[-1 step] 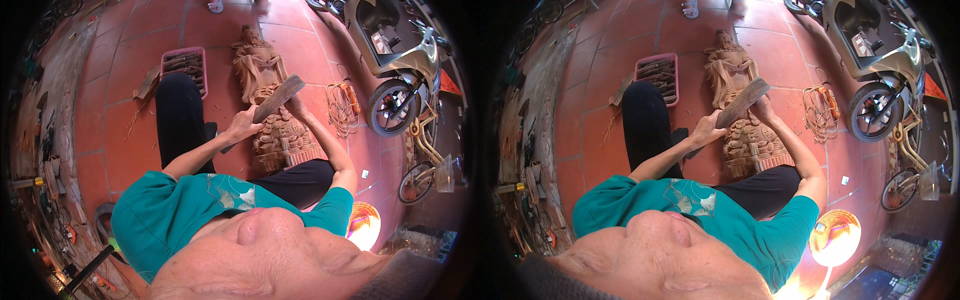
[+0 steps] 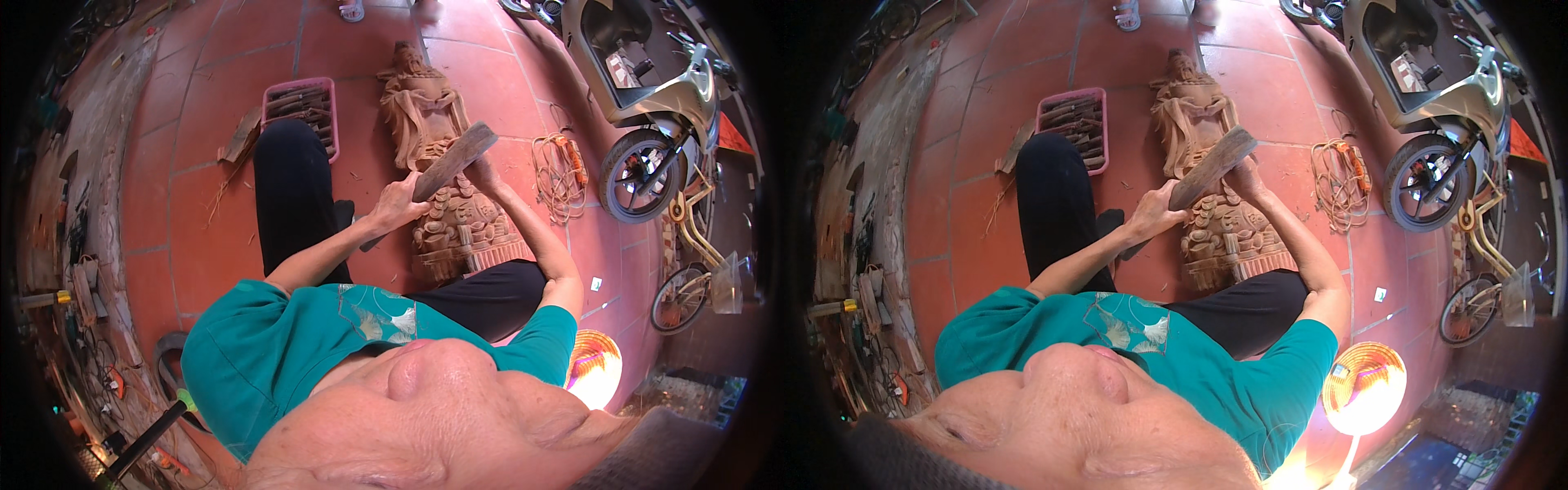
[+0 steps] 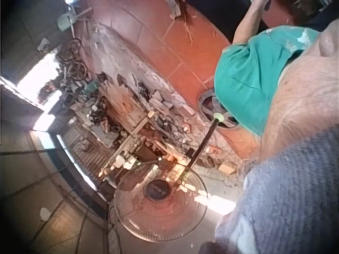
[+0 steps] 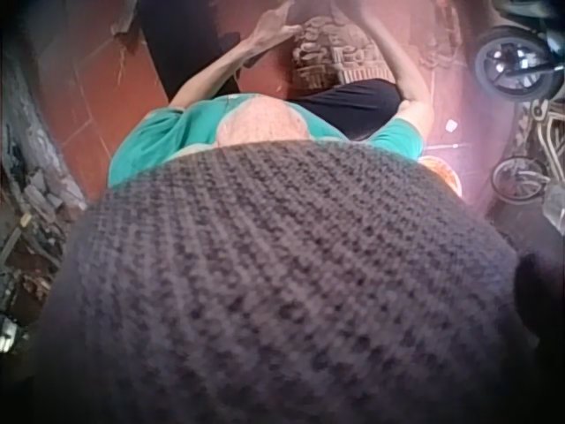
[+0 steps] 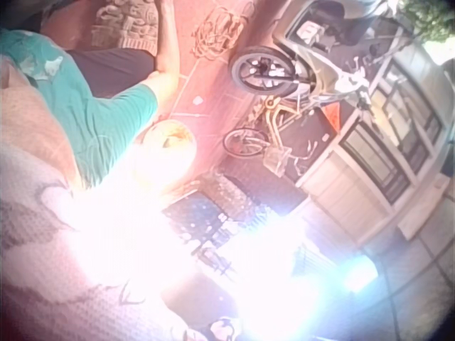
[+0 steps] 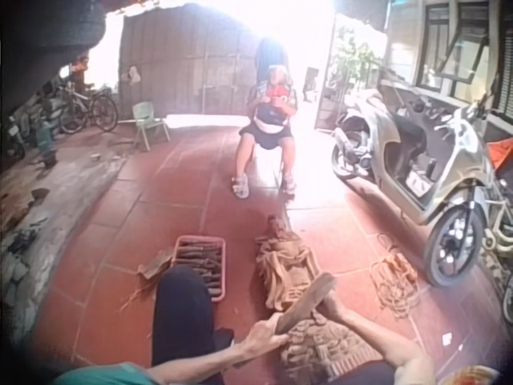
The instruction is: The person carves a wooden figure using a chisel and mallet while seated on the floor. They repeatedly strike the chisel to shape details on the carving, occasionally adjusting the tool and the piece.
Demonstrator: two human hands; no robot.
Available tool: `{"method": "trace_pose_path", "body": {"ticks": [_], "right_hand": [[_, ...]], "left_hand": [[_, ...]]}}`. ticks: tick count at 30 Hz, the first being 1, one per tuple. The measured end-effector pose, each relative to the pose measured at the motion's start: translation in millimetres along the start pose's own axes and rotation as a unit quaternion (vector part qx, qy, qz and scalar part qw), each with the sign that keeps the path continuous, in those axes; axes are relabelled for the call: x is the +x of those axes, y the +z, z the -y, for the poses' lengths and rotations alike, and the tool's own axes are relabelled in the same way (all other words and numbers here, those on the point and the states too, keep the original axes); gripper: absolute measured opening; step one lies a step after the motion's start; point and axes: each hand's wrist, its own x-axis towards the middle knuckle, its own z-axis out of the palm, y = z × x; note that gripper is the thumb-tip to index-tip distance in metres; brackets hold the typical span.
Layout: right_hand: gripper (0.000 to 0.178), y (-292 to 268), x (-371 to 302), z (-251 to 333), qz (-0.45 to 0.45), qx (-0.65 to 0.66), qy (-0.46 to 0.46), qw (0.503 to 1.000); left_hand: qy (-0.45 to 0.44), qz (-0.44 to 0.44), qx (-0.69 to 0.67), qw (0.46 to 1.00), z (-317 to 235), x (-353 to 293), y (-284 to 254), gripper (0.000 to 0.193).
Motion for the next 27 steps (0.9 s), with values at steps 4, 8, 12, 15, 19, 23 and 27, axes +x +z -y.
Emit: {"method": "trace_pose_path", "body": {"ticks": [4, 8, 12, 15, 19, 23, 27], "right_hand": [[0.028, -5.3, 4.0, 8.5, -0.002, -0.008, -0.003, 1.0], [0.025, -8.6, 4.9, 12.7, -0.014, -0.014, -0.007, 1.0], [0.019, -9.9, 7.8, 20.7, -0.029, -0.006, -0.012, 0.999], [0.02, -11.1, 8.5, 23.4, -0.019, -0.012, -0.013, 1.0], [0.022, -14.5, 8.5, 23.9, 0.004, -0.01, -0.002, 1.0], [0.024, -14.3, 8.3, 26.4, -0.002, 0.01, 0.005, 1.0], [0.025, -14.3, 9.1, 27.2, -0.01, 0.013, -0.008, 1.0]], "left_hand": [[-0.003, 0.005, -0.007, 1.0, -0.1, 2.6, -2.3, 0.06], [0.0, 0.006, -0.018, 1.0, -0.7, 3.2, -0.6, 0.061], [0.003, 0.009, -0.022, 1.0, 0.0, 3.8, 0.0, 0.062], [-0.004, 0.016, -0.021, 1.0, -1.5, 3.0, -1.4, 0.062], [0.002, 0.018, -0.027, 0.999, 1.3, 4.2, 0.7, 0.062], [0.003, 0.018, -0.033, 0.999, 1.2, 3.9, 0.6, 0.061], [-0.001, 0.021, -0.037, 0.999, 1.0, 3.3, 0.2, 0.061]]}}
